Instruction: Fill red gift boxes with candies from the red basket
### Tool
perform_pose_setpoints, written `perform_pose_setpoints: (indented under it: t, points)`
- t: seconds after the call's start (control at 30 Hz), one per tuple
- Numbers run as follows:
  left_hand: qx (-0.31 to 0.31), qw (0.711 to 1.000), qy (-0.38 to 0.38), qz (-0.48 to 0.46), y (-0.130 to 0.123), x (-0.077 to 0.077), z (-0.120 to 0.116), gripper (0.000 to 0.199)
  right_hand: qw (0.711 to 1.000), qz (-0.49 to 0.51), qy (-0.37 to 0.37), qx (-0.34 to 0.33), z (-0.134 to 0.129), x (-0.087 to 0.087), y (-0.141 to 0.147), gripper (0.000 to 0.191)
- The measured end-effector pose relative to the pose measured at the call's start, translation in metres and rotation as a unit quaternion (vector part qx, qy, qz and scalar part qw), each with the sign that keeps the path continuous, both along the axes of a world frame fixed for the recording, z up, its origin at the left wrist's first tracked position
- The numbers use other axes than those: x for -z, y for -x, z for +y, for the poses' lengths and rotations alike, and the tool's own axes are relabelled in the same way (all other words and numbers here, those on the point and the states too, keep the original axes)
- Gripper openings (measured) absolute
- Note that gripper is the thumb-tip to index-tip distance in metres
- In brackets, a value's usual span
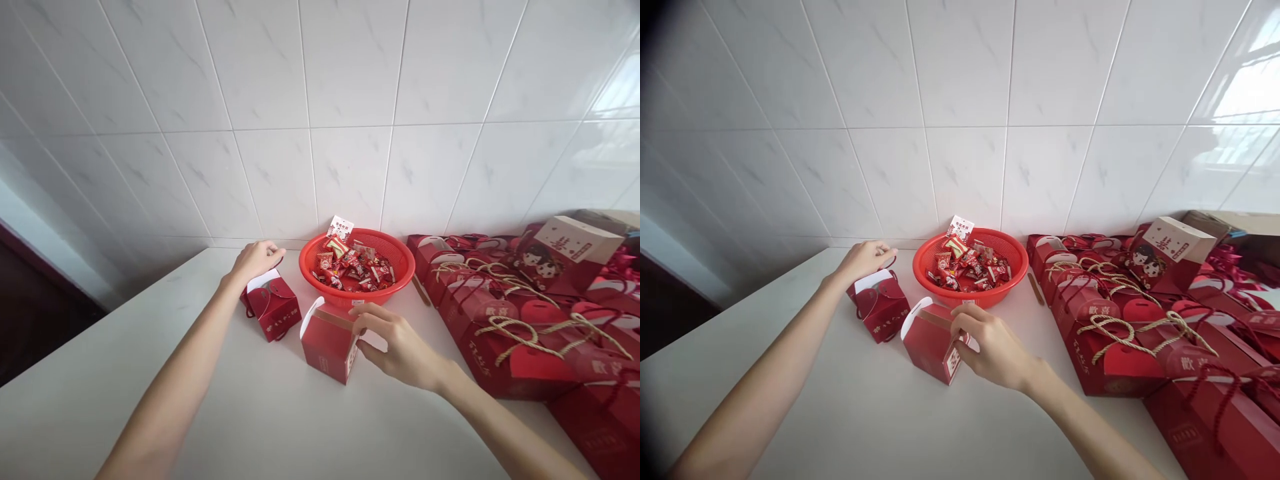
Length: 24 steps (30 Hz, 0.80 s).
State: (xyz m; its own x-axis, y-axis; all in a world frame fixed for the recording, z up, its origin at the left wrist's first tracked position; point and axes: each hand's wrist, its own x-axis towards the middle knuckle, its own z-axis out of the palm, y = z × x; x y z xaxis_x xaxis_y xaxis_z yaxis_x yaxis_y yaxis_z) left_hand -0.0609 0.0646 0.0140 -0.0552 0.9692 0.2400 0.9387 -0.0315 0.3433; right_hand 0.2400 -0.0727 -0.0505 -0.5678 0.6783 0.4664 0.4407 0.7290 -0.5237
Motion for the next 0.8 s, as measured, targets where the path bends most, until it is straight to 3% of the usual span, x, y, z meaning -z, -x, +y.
perform_pose_setpoints:
  t: [0.1,0.17,0.27,0.33,0.43,0.6,0.8]
  points:
    - [0.03,0.999,-0.026,-0.023,-0.01,-0.004,-0.012,0.029,1.0,-0.003,0.014,-0.012,0.0,-0.002,0.0,0.01]
    - [0.138,0.988,0.002,-0.065,-0.02,-0.008,-0.026,0.031,1.0,-0.006,0.017,-0.02,0.0,-0.005,0.0,0.007]
    - [0.344,0.927,0.112,-0.1,-0.037,-0.012,-0.052,0.036,0.999,-0.011,0.019,-0.025,0.001,-0.009,-0.002,0.005]
    - [0.398,0.898,0.166,-0.081,-0.048,-0.011,-0.068,0.037,1.0,-0.005,0.024,-0.019,0.002,-0.01,-0.003,0.016]
    - [0.392,0.9,0.188,-0.037,-0.062,-0.005,-0.082,0.042,0.999,0.017,0.035,0.005,0.004,-0.01,-0.004,0.024]
    - [0.346,0.927,0.146,0.003,-0.071,0.006,-0.085,0.05,0.997,-0.028,0.071,0.024,0.006,-0.008,-0.003,0.018]
    - [0.313,0.936,0.16,-0.007,-0.07,0.012,-0.086,0.051,0.991,-0.078,0.104,0.011,0.004,-0.018,0.003,0.053]
